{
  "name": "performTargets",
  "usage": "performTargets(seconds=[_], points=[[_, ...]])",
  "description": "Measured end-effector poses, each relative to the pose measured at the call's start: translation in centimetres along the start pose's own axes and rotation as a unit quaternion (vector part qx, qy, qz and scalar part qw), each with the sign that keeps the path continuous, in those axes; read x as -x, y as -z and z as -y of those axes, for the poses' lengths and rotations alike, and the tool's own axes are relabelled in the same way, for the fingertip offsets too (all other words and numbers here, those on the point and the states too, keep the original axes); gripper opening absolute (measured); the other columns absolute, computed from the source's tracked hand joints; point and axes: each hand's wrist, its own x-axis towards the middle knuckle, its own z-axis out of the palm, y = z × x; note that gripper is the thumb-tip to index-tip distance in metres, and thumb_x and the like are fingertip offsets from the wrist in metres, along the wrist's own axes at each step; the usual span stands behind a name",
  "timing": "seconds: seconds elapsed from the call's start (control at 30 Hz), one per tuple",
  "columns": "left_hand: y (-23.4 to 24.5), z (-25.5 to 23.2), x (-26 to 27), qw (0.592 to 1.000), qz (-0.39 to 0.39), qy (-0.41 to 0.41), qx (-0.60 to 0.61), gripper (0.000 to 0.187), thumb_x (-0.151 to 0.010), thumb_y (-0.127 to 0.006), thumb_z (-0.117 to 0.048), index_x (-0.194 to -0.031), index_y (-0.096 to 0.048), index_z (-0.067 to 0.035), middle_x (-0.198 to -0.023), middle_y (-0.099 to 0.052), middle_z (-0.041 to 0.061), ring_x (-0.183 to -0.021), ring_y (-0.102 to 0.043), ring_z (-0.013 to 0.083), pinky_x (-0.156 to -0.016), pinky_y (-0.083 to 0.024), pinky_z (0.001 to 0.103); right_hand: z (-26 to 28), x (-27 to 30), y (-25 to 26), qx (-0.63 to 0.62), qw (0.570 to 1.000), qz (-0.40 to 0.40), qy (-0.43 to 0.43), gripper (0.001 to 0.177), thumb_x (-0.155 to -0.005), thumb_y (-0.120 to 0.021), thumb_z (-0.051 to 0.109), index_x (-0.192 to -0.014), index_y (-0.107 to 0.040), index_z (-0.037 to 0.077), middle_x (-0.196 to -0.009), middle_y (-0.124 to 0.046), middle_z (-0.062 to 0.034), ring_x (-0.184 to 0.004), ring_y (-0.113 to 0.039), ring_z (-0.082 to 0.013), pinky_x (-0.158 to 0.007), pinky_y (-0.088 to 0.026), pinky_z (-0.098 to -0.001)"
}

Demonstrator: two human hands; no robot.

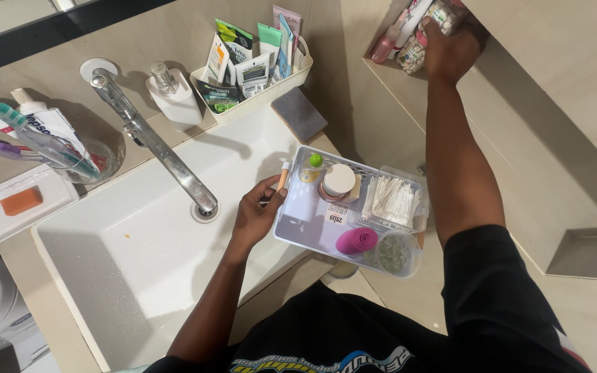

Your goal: The person wipes a soap dispenser with a cloth, then gathers various toiletries from a wall shelf into a plastic basket. They rinse the cloth under the tap and wipe the sink and the empty wall shelf. The basket is placed on the toilet tank, and the person continues wiping the shelf area.

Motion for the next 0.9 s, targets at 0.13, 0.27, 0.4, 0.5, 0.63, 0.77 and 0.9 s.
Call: performTargets(seconds=[0.13, 0.27, 0.4, 0.5, 0.63, 0.77, 0.9], points=[[0.0, 0.3, -0.1, 1.0, -0.001, -0.002, -0.001, 0.046, -0.095, -0.068, -0.029, -0.137, -0.066, -0.008, -0.076, -0.069, 0.001, -0.074, -0.066, 0.0107, -0.073, -0.054, 0.028, -0.8, -0.2, -0.1, 0.098, 0.995, -0.008, -0.02, 0.048, -0.072, -0.097, 0.016, -0.107, -0.072, -0.004, -0.109, -0.074, -0.0159, -0.098, -0.073, -0.028, -0.088, -0.057, -0.0372], [0.0, 0.4, -0.1, 1.0, 0.003, -0.011, 0.001, 0.046, -0.096, -0.068, -0.029, -0.137, -0.066, -0.008, -0.076, -0.069, 0.002, -0.074, -0.067, 0.0105, -0.074, -0.054, 0.028, 0.0, 0.0, -0.1, 0.141, 0.987, -0.011, -0.079, 0.043, -0.071, -0.094, 0.023, -0.099, -0.075, -0.004, -0.101, -0.077, -0.0152, -0.091, -0.075, -0.0269, -0.084, -0.057, -0.0369], [0.1, 0.4, -0.2, 1.0, 0.005, -0.011, 0.002, 0.045, -0.096, -0.068, -0.028, -0.136, -0.066, -0.008, -0.076, -0.069, 0.002, -0.074, -0.066, 0.0107, -0.075, -0.054, 0.028, 0.7, 0.2, 0.4, 0.125, 0.991, -0.027, -0.045, 0.046, -0.069, -0.095, 0.023, -0.096, -0.073, -0.008, -0.1, -0.076, -0.0171, -0.088, -0.075, -0.0265, -0.082, -0.058, -0.0373], [0.0, 0.4, -0.1, 1.0, 0.006, -0.013, 0.002, 0.045, -0.096, -0.067, -0.028, -0.137, -0.066, -0.008, -0.076, -0.069, 0.002, -0.074, -0.066, 0.0106, -0.075, -0.054, 0.028, 1.1, 0.7, 1.3, 0.107, 0.984, 0.011, -0.144, 0.043, -0.076, -0.094, 0.025, -0.102, -0.076, -0.005, -0.105, -0.08, -0.012, -0.094, -0.077, -0.0219, -0.092, -0.059, -0.0336], [0.1, 0.6, -0.4, 0.999, 0.008, -0.036, 0.007, 0.046, -0.097, -0.067, -0.027, -0.137, -0.064, -0.006, -0.077, -0.071, 0.001, -0.076, -0.068, 0.0095, -0.077, -0.055, 0.027, 2.7, 2.0, 2.7, 0.009, 0.998, -0.007, -0.059, 0.057, -0.078, -0.097, 0.012, -0.117, -0.059, -0.003, -0.114, -0.068, -0.0134, -0.105, -0.07, -0.0235, -0.096, -0.056, -0.0356], [0.0, 0.6, -0.2, 1.0, 0.009, -0.024, 0.012, 0.045, -0.097, -0.067, -0.027, -0.137, -0.066, -0.006, -0.076, -0.068, 0.002, -0.073, -0.065, 0.0098, -0.075, -0.054, 0.028, 8.4, 6.9, 6.1, 0.055, 0.992, 0.114, 0.009, 0.058, -0.091, -0.098, 0.009, -0.119, -0.048, 0.001, -0.114, -0.058, -0.0109, -0.105, -0.06, -0.021, -0.093, -0.054, -0.0333], [-0.1, 0.6, -0.2, 1.0, 0.009, -0.012, 0.012, 0.044, -0.098, -0.066, -0.028, -0.137, -0.065, -0.007, -0.076, -0.068, 0.001, -0.073, -0.065, 0.0096, -0.074, -0.054, 0.028, 17.4, 12.2, 8.7, 0.099, 0.954, 0.282, -0.031, 0.06, -0.081, -0.096, 0.016, -0.121, -0.053, 0.005, -0.103, -0.062, -0.0074, -0.088, -0.06, -0.0183, -0.077, -0.053, -0.0325]])
